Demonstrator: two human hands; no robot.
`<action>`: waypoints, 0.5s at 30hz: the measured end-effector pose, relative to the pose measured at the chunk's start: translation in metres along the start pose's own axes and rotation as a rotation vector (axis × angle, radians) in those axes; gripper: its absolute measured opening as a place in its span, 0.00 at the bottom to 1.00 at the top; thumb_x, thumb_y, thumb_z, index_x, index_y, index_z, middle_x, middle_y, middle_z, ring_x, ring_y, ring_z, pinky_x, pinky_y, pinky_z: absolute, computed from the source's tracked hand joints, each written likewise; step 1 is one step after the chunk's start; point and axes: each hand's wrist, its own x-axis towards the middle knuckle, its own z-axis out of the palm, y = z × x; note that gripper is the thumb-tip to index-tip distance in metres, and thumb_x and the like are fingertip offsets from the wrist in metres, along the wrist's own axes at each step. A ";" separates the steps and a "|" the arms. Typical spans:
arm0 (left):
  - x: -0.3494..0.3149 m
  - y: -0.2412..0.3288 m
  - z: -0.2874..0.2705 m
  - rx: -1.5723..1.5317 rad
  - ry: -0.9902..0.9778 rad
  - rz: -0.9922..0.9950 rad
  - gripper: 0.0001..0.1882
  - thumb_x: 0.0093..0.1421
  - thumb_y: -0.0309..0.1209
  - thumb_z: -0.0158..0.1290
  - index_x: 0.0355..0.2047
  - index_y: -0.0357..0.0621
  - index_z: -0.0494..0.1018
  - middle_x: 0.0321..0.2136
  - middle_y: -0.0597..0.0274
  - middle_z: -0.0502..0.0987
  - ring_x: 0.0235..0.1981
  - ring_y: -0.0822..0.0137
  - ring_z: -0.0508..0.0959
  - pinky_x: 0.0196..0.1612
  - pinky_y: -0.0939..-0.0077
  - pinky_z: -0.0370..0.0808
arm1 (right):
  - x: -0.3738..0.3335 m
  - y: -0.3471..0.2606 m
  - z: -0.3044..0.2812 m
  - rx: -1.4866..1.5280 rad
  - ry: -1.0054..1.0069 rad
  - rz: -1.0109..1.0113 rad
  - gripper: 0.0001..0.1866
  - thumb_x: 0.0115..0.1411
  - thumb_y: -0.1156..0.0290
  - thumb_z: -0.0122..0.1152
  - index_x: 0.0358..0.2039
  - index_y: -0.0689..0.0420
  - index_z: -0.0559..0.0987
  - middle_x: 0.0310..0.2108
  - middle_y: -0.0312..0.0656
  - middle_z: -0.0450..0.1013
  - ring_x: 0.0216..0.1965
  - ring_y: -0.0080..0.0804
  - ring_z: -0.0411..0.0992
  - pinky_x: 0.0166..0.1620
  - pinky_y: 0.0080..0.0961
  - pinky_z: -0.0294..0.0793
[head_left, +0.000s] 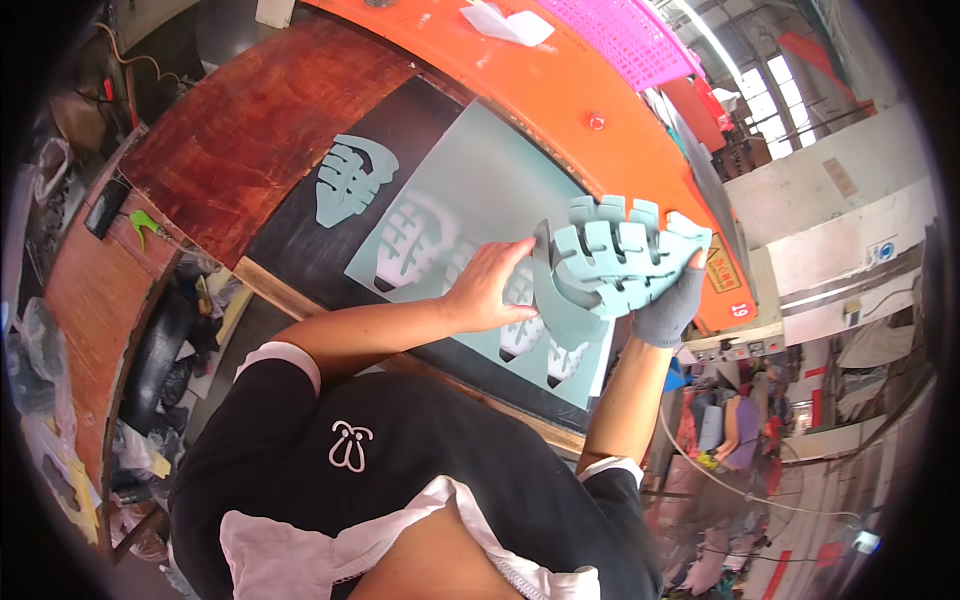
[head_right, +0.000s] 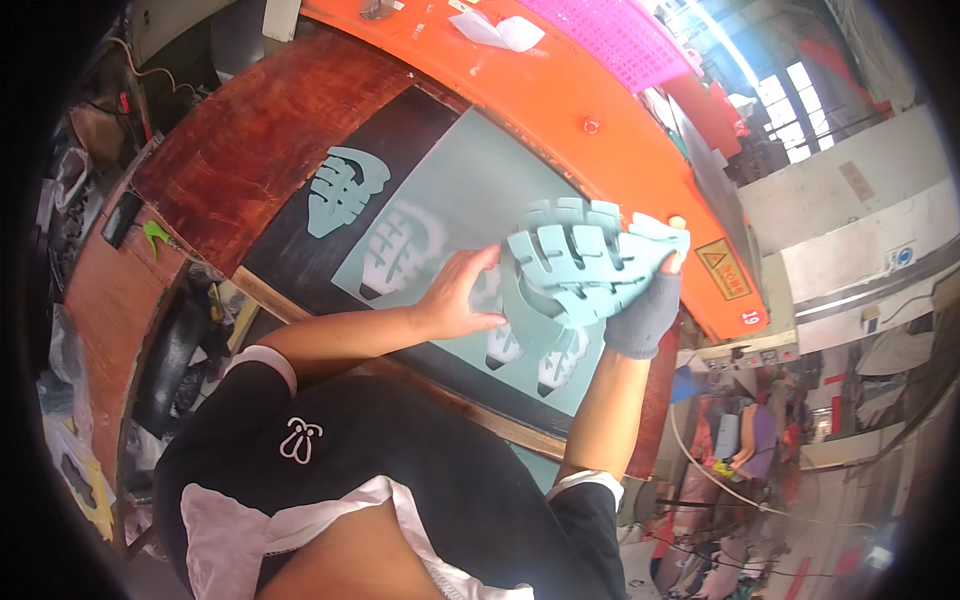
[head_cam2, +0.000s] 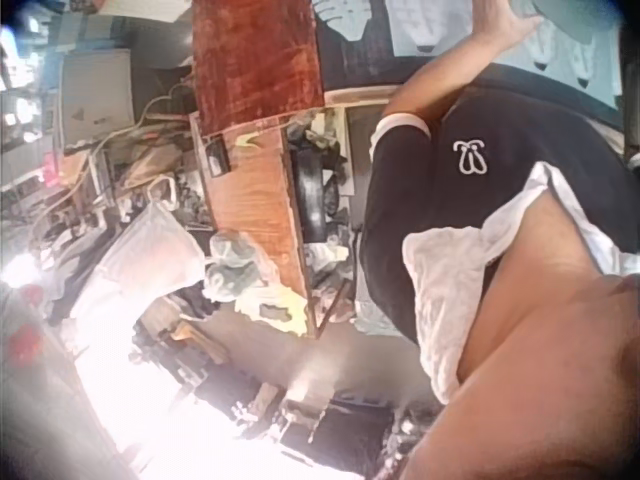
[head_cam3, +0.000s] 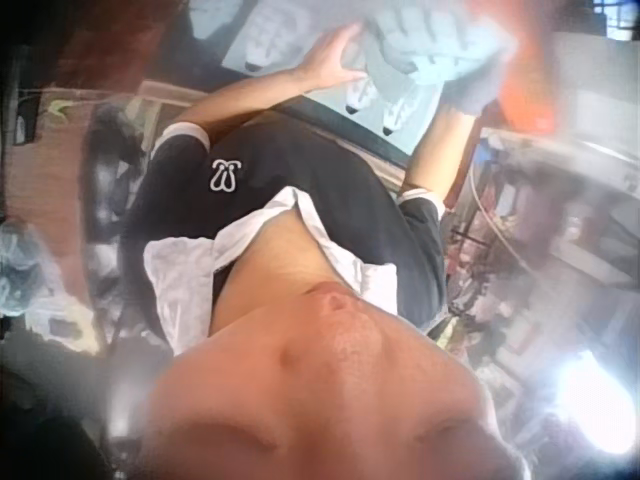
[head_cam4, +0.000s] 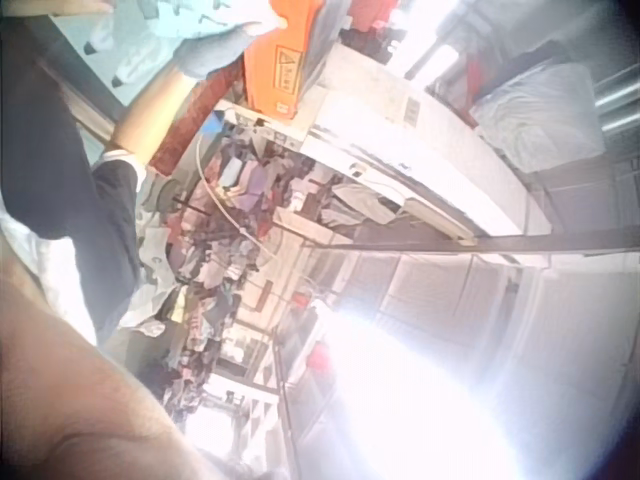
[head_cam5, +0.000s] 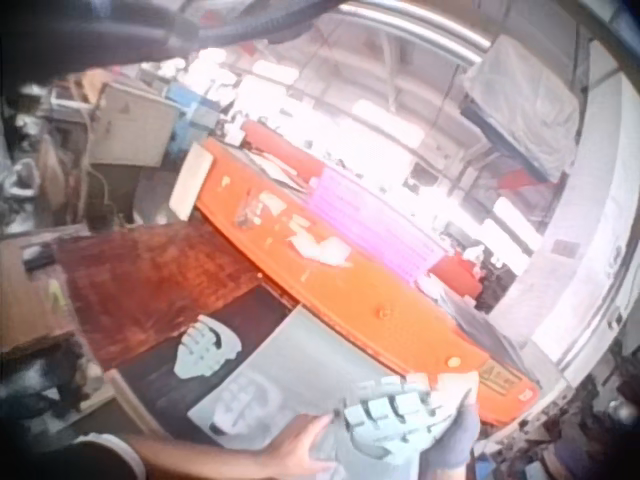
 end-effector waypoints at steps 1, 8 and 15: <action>0.005 -0.001 -0.009 0.015 0.024 0.101 0.50 0.39 0.36 0.68 0.60 0.41 0.53 0.49 0.49 0.66 0.48 0.52 0.68 0.56 0.55 0.61 | 0.000 -0.002 0.007 -0.011 -0.041 -0.021 0.27 0.63 0.50 0.46 0.54 0.58 0.65 0.48 0.42 0.69 0.49 0.35 0.68 0.52 0.34 0.68; 0.037 0.001 -0.061 0.023 0.093 0.560 0.37 0.47 0.38 0.63 0.54 0.43 0.60 0.39 0.57 0.72 0.43 0.54 0.71 0.58 0.47 0.56 | 0.001 -0.009 0.044 0.049 -0.045 0.040 0.28 0.60 0.45 0.50 0.50 0.57 0.67 0.39 0.44 0.73 0.36 0.36 0.75 0.38 0.32 0.76; 0.070 0.022 -0.092 -0.459 0.273 0.232 0.12 0.63 0.35 0.49 0.40 0.40 0.69 0.32 0.61 0.74 0.32 0.67 0.74 0.38 0.74 0.72 | 0.008 0.001 0.049 0.301 -0.518 0.103 0.15 0.63 0.54 0.49 0.34 0.50 0.76 0.28 0.30 0.71 0.24 0.24 0.65 0.26 0.27 0.66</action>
